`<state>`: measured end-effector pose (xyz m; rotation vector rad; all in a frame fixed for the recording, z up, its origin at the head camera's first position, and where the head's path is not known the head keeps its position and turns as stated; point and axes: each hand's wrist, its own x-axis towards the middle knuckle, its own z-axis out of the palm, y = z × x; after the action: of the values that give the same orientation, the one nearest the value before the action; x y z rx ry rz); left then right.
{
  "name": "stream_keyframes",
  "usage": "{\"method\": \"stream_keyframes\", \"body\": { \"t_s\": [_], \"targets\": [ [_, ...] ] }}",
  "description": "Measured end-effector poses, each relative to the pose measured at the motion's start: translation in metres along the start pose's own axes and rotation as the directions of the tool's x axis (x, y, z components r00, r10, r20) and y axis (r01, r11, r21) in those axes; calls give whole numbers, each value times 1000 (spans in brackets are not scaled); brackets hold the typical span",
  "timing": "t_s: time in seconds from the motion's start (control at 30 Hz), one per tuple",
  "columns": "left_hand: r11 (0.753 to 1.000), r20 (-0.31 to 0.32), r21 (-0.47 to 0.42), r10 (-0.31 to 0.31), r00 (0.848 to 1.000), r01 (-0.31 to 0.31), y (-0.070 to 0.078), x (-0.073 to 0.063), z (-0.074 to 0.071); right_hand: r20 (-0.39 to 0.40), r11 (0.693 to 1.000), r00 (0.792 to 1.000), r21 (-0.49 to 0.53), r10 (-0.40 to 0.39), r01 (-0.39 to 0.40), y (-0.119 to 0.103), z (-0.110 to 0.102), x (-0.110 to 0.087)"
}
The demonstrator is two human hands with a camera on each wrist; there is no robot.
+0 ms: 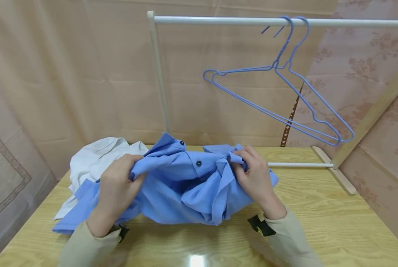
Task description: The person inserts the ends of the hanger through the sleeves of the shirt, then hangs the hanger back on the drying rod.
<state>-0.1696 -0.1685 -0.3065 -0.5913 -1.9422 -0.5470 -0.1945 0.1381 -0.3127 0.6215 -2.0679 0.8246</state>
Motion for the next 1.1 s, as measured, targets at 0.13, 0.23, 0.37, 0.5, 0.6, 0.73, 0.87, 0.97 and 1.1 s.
{"method": "stream_keyframes", "body": {
  "t_s": [0.13,0.23,0.37,0.5,0.6,0.73,0.87,0.97,1.1],
  "targets": [
    [999,114,46,-33,993,27,-4,-4,5,50,1000,999,-27,1,0,1,3,-7],
    [997,197,71,-44,979,31,-6,-6,9,85,999,996,-33,-7,10,1,6,-11],
    [993,279,92,-100,955,77,-8,-7,12,110,999,994,-30,-14,18,4,9,-16],
    [987,341,104,-154,928,125,-10,-10,14,134,1000,991,-18,-19,22,7,12,-22],
    [986,362,84,-162,918,141,-11,-12,15,146,999,989,-9,-35,36,9,13,-25],
    [982,425,65,-187,886,176,-11,-12,15,180,997,981,-16,-75,79,12,13,-29],
    [967,521,89,-249,816,238,-12,-12,15,232,989,964,-40,-129,142,14,12,-33],
    [946,593,119,-310,743,300,-14,-13,16,298,988,946,-46,-128,148,12,11,-37],
    [918,644,145,-371,669,370,-15,-15,17,440,987,894,-88,-83,135,10,7,-41]
  ]
}}
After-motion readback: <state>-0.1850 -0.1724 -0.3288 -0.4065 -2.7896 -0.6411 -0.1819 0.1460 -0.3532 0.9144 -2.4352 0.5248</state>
